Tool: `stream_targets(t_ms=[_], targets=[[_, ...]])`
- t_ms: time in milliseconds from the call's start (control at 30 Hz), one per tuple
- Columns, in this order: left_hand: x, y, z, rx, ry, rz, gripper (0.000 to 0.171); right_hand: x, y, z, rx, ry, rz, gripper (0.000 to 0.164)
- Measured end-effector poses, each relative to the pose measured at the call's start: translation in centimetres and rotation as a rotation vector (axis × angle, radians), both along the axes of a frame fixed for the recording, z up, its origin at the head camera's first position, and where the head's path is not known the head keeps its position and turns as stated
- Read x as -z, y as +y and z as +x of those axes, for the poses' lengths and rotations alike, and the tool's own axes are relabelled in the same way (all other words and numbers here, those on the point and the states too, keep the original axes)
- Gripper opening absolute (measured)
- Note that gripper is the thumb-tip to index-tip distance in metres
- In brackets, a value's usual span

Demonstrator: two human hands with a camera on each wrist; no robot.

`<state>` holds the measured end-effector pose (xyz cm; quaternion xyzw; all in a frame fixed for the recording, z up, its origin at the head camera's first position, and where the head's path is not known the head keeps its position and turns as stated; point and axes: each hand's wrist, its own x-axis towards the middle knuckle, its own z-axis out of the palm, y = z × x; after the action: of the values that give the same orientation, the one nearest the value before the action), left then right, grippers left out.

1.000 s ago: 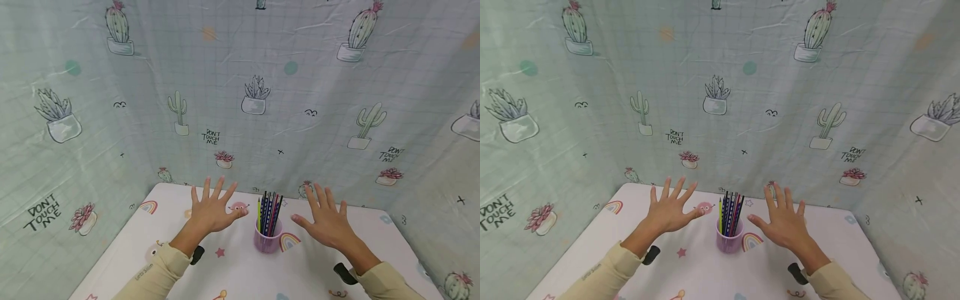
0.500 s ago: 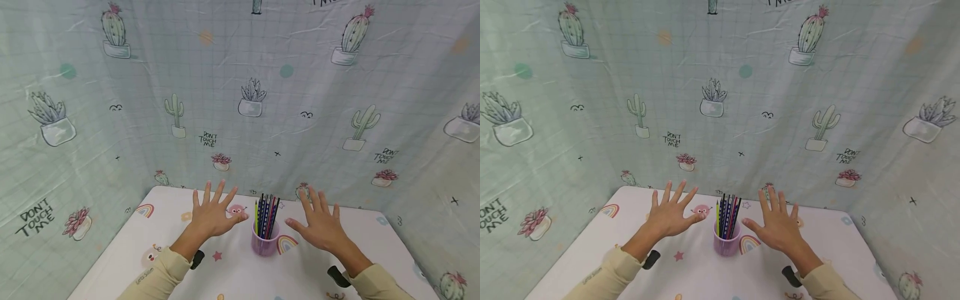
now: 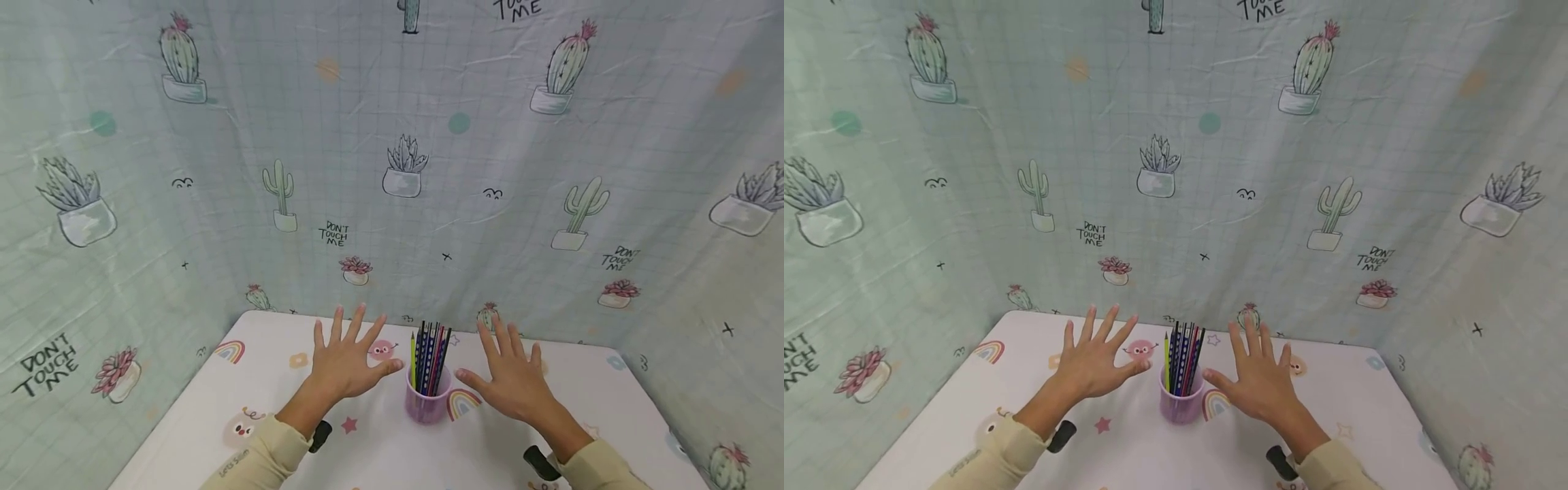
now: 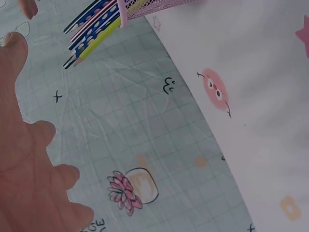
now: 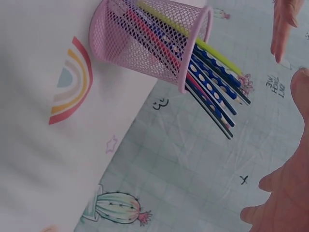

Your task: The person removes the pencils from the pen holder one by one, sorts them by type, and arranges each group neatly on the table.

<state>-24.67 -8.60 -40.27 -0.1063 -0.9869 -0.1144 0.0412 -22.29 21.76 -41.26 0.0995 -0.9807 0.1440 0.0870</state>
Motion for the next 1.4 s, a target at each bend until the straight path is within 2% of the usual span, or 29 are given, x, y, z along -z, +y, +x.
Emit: stream_targets(t_ms=[333, 933, 1233, 1400], targets=[[1.4, 0.8, 0.3, 0.001, -0.014, 0.005, 0.091, 1.4, 0.3, 0.6, -0.001, -0.005, -0.003, 0.102], [3.2, 0.8, 0.2, 0.009, 0.0, 0.031, 0.093, 4.1, -0.7, 0.0, 0.009, -0.068, -0.067, 0.107], [4.3, 1.0, -0.1, 0.011, 0.001, 0.069, 0.094, 5.8, -1.4, -0.1, -0.015, -0.021, -0.098, 0.103], [4.9, 1.2, -0.3, 0.027, -0.003, 0.101, 0.095, 6.5, -1.8, 0.0, -0.005, -0.078, -0.103, 0.111]])
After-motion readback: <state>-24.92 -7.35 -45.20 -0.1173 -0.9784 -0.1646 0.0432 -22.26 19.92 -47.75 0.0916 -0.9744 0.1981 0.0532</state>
